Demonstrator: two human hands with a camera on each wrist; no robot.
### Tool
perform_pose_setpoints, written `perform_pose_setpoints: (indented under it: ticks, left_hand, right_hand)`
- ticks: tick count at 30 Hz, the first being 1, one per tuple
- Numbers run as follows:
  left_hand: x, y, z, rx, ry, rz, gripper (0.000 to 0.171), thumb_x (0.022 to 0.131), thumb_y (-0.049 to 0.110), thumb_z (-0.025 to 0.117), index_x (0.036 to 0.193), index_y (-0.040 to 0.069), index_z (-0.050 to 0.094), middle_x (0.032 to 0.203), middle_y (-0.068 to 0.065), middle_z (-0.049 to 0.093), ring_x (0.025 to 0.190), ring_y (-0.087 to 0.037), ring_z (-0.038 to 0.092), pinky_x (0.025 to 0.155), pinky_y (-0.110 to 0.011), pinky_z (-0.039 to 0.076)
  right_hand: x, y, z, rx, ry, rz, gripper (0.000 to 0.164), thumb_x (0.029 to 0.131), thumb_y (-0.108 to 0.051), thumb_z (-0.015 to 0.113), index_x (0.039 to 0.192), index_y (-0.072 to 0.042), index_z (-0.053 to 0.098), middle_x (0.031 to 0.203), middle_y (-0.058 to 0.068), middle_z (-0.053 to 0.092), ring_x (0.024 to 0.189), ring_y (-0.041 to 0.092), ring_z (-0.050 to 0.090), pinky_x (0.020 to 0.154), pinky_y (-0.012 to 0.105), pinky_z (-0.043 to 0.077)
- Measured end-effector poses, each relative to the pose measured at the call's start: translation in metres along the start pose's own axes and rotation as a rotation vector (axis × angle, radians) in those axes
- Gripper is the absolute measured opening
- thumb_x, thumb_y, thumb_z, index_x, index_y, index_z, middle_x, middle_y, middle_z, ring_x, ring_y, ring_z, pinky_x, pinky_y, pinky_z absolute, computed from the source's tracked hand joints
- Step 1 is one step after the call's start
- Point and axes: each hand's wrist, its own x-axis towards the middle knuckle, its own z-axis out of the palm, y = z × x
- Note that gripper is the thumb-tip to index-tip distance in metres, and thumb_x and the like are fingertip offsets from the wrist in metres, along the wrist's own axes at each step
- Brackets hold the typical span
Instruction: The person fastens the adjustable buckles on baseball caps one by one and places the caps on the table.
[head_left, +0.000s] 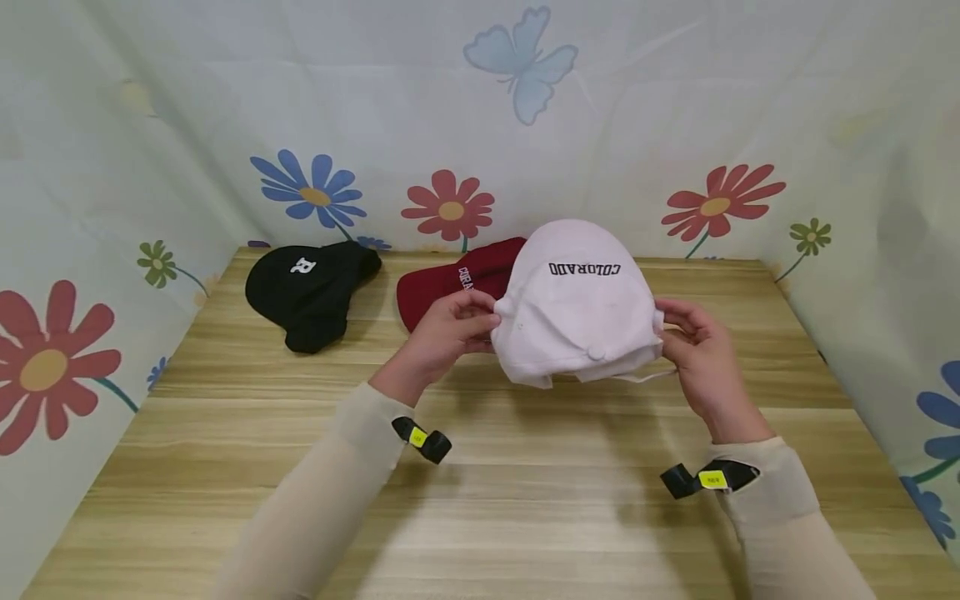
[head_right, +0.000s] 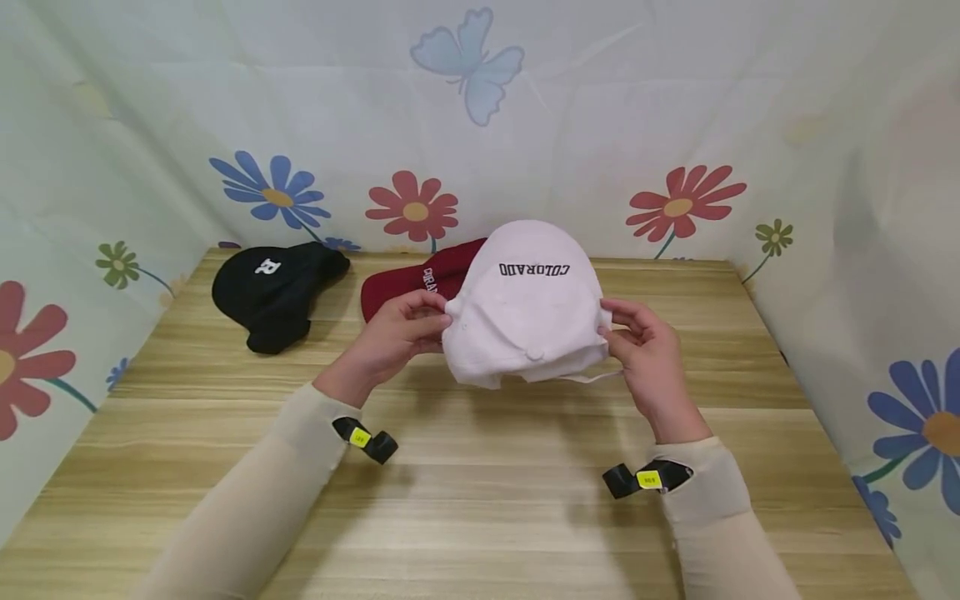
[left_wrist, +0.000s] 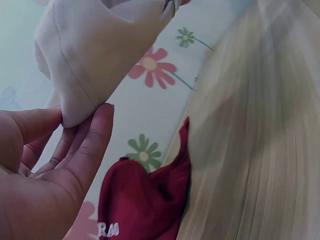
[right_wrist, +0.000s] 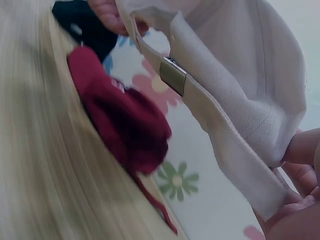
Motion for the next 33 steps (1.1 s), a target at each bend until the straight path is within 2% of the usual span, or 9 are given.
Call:
perform_pose_setpoints:
  ticks: [7,11,16,24,30,33]
  left_hand:
    - [0.024,-0.007,0.028,0.024,-0.055,0.002,0.018,0.092,0.006,0.065,0.108,0.002,0.06,0.102,-0.013,0.062,0.083,-0.021,0.066,0.08,-0.04,0.06]
    - [0.036,-0.012,0.048,0.059,-0.076,-0.019,0.017,0.091,0.006,0.065,0.107,0.003,0.061,0.101,-0.012,0.064,0.084,-0.021,0.067,0.078,-0.038,0.06]
    - [0.049,-0.018,0.072,0.101,-0.056,-0.048,0.015,0.09,0.007,0.067,0.105,0.005,0.063,0.096,-0.012,0.064,0.081,-0.019,0.066,0.076,-0.036,0.061]
    - [0.068,-0.036,0.108,0.09,-0.002,-0.059,0.012,0.088,0.0,0.067,0.1,0.001,0.064,0.092,-0.018,0.07,0.069,-0.015,0.065,0.083,-0.051,0.057]
    - [0.073,-0.042,0.127,0.094,0.021,-0.064,0.01,0.087,-0.003,0.067,0.096,0.0,0.064,0.084,-0.018,0.07,0.065,-0.014,0.064,0.079,-0.05,0.059]
    - [0.076,-0.044,0.132,0.09,0.025,-0.057,0.01,0.086,-0.005,0.065,0.096,-0.001,0.063,0.079,-0.017,0.068,0.063,-0.014,0.062,0.077,-0.049,0.059]
  right_hand:
    - [0.007,0.009,-0.034,-0.084,0.039,0.021,0.03,0.091,0.005,0.059,0.115,-0.014,0.064,0.101,-0.008,0.067,0.081,0.003,0.066,0.069,0.013,0.055]
    - [0.007,0.014,-0.053,-0.128,0.076,0.024,0.033,0.091,0.007,0.057,0.114,-0.016,0.064,0.1,-0.01,0.066,0.081,0.001,0.065,0.068,0.012,0.054]
    - [0.008,0.02,-0.074,-0.19,0.12,0.051,0.038,0.092,0.011,0.052,0.11,-0.02,0.063,0.097,-0.015,0.066,0.08,-0.002,0.064,0.067,0.01,0.053]
    - [0.01,0.034,-0.106,-0.227,0.165,0.122,0.046,0.091,0.015,0.044,0.107,-0.023,0.062,0.093,-0.019,0.065,0.077,-0.004,0.062,0.062,0.011,0.053]
    - [0.015,0.041,-0.122,-0.438,0.185,0.197,0.045,0.091,0.013,0.043,0.115,-0.023,0.058,0.093,-0.027,0.06,0.081,-0.005,0.058,0.064,0.011,0.053]
    - [0.017,0.045,-0.127,-0.451,0.191,0.218,0.045,0.09,0.013,0.043,0.114,-0.023,0.058,0.091,-0.028,0.06,0.082,-0.006,0.058,0.064,0.011,0.053]
